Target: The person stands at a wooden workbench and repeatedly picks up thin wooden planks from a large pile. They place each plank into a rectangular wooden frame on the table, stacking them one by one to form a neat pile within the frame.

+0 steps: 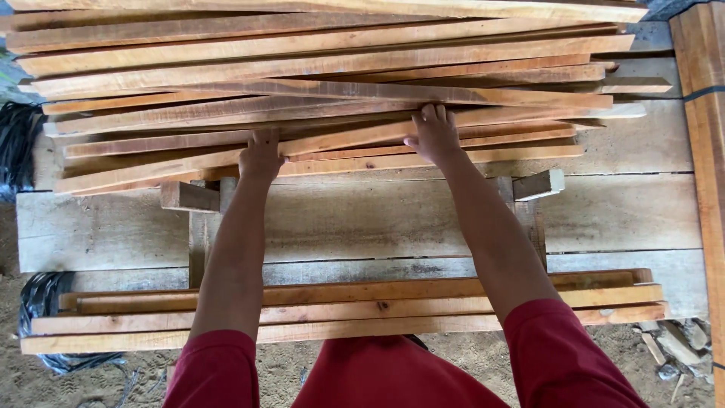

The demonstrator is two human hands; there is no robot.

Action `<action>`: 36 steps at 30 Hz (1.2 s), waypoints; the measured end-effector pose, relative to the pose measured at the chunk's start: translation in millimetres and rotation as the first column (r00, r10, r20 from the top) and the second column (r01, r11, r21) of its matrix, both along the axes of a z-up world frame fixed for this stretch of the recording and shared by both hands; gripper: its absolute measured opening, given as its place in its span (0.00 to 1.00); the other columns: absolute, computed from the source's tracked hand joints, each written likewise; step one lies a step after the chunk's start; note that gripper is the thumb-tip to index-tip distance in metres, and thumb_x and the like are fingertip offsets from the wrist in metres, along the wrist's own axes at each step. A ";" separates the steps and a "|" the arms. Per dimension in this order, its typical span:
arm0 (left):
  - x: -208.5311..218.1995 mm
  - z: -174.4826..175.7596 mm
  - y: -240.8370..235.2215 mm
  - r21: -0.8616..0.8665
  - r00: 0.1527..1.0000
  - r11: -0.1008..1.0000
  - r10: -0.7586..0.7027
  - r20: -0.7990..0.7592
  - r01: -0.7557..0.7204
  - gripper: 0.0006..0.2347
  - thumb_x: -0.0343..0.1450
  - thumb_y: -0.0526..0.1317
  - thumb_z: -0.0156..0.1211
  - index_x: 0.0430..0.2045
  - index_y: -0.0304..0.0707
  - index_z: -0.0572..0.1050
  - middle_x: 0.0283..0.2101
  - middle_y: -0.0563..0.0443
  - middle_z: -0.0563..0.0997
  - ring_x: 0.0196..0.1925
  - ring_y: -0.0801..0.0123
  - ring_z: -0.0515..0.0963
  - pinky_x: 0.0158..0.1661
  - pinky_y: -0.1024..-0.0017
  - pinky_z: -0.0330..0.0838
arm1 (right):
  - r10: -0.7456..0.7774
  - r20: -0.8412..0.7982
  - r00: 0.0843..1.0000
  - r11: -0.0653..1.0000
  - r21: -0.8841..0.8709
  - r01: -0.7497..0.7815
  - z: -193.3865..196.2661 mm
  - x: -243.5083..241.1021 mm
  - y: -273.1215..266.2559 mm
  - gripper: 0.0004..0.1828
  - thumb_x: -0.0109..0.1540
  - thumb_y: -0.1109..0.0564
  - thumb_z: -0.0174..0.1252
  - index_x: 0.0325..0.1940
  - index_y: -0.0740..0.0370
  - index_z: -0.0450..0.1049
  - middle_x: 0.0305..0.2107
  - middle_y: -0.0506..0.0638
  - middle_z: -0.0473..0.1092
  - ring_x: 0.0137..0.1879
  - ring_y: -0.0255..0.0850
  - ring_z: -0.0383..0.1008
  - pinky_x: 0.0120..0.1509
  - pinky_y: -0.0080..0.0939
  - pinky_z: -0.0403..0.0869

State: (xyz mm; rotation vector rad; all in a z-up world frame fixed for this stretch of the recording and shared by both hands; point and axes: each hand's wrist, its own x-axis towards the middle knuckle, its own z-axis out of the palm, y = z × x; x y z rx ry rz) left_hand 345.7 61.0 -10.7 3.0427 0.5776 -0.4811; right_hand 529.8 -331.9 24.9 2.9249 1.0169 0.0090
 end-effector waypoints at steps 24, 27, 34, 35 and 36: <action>-58.0 136.4 -27.2 0.410 0.533 0.899 -0.425 0.731 0.155 0.23 0.56 0.56 0.81 0.28 0.44 0.75 0.36 0.52 0.68 0.40 0.55 0.73 0.40 0.60 0.69 | 0.101 0.659 0.745 0.929 0.205 -0.307 91.0 -43.7 -102.5 0.19 0.52 0.45 0.74 0.39 0.52 0.76 0.37 0.47 0.65 0.45 0.46 0.72 0.45 0.46 0.75; -71.3 141.0 -26.0 0.439 0.556 0.888 -0.436 0.708 0.139 0.24 0.60 0.61 0.75 0.36 0.47 0.75 0.36 0.51 0.74 0.42 0.57 0.76 0.49 0.59 0.66 | 0.085 0.635 0.767 0.919 0.248 -0.306 121.3 -63.5 -111.5 0.15 0.53 0.50 0.72 0.41 0.51 0.78 0.39 0.46 0.64 0.46 0.45 0.72 0.45 0.45 0.74; -119.6 170.5 -63.3 0.421 0.731 0.907 -0.306 0.610 0.029 0.17 0.69 0.50 0.71 0.43 0.45 0.72 0.37 0.52 0.78 0.44 0.60 0.77 0.53 0.53 0.58 | 0.166 0.623 0.765 0.886 0.246 -0.392 197.0 -142.1 -96.2 0.23 0.62 0.39 0.65 0.55 0.51 0.75 0.38 0.48 0.65 0.45 0.47 0.74 0.51 0.47 0.73; -130.1 166.5 -64.6 0.412 0.726 0.910 -0.316 0.611 0.050 0.20 0.65 0.51 0.74 0.43 0.45 0.71 0.37 0.53 0.78 0.45 0.62 0.77 0.54 0.55 0.59 | 0.183 0.655 0.733 0.881 0.222 -0.418 212.5 -161.7 -90.6 0.25 0.65 0.34 0.59 0.54 0.54 0.75 0.39 0.50 0.65 0.47 0.47 0.72 0.52 0.46 0.70; -140.4 161.7 -65.8 0.403 0.721 0.912 -0.327 0.611 0.071 0.23 0.62 0.52 0.76 0.43 0.46 0.70 0.37 0.54 0.77 0.45 0.63 0.77 0.54 0.56 0.60 | 0.200 0.686 0.700 0.875 0.197 -0.443 227.2 -181.3 -85.0 0.30 0.69 0.28 0.53 0.53 0.57 0.75 0.39 0.52 0.65 0.48 0.48 0.70 0.53 0.46 0.67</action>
